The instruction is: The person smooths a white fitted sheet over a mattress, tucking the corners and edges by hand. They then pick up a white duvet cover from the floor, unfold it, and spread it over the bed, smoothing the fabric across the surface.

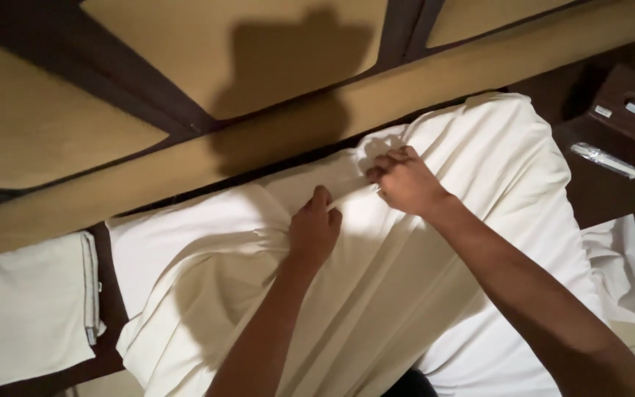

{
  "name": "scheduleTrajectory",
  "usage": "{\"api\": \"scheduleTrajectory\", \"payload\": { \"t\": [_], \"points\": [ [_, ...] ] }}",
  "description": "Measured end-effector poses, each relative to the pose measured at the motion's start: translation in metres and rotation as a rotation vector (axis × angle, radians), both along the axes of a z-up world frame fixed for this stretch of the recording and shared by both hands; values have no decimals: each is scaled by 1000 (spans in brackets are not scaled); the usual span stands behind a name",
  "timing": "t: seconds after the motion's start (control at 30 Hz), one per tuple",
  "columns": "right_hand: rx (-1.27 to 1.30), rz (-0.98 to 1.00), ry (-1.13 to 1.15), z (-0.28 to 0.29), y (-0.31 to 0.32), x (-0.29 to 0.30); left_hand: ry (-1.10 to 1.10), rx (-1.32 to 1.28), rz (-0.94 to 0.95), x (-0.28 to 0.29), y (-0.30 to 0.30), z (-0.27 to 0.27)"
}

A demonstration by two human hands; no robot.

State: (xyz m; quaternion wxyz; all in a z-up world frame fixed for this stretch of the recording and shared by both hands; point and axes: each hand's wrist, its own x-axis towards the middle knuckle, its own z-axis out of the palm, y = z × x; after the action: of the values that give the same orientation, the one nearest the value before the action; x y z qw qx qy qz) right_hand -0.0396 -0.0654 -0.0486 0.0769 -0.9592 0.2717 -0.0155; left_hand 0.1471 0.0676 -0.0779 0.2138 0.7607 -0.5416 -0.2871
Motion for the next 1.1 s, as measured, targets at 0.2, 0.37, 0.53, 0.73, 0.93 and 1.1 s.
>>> {"api": "scheduleTrajectory", "payload": {
  "t": [0.2, 0.37, 0.53, 0.73, 0.93, 1.1],
  "points": [
    [128, -108, 89, 11, -4, -4, 684, 142, 63, 21, -10, -60],
    [395, -182, 99, 41, -15, -1, 720, 230, -133, 51, -25, -22],
    [473, -90, -133, 50, -39, 9, 556, 215, -119, 80, -49, 3],
    [421, -335, -393, 53, -43, 28, 861, 305, -73, 96, -67, 26],
    [-156, -285, -488, 35, -28, 31, 929, 590, 61, 86, -64, 42],
    [-172, -218, -460, 46, -28, 22, 941, 716, -71, 79, -62, 46]
  ]
}}
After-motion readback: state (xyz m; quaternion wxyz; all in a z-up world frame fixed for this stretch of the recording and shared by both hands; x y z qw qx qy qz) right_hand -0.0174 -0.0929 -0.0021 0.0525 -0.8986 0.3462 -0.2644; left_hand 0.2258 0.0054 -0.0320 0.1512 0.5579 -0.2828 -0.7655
